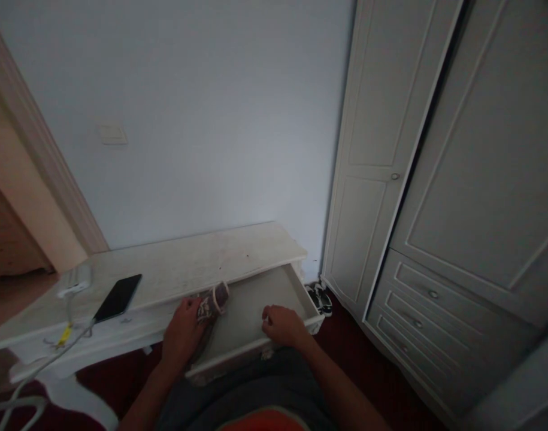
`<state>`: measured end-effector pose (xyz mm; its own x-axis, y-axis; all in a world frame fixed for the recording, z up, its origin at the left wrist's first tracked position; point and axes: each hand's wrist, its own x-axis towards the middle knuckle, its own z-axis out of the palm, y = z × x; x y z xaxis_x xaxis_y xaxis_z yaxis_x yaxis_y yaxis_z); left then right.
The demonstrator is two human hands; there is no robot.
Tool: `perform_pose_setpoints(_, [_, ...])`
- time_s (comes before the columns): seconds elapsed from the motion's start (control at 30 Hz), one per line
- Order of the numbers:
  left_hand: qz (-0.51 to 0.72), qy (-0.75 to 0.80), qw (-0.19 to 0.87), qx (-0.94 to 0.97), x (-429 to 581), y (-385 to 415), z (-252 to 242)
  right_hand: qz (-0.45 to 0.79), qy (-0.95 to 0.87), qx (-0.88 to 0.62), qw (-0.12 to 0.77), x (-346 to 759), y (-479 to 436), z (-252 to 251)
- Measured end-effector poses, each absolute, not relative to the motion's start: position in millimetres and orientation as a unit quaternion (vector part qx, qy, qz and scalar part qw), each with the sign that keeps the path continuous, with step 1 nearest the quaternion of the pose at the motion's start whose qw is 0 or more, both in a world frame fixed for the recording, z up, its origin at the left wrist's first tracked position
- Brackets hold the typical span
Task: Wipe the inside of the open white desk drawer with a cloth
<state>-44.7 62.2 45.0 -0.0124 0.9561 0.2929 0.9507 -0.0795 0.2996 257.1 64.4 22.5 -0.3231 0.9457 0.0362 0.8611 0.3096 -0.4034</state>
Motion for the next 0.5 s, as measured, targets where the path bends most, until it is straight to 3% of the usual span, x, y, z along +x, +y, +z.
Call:
perform_pose_setpoints(0.1, [0.217, 0.686, -0.053, 0.692, -44, 86, 54, 0.149, -0.789, -0.583, 0.126, 254, 63, 25])
perform_pose_setpoints(0.2, [0.221, 0.684, -0.047, 0.694, -49, 94, 55, 0.139, -0.783, -0.593, 0.127, 254, 61, 25])
perform_pose_setpoints(0.5, [0.161, 0.613, 0.164, 0.756, -71, 21, 47, 0.119, -0.783, -0.598, 0.125, 253, 59, 25])
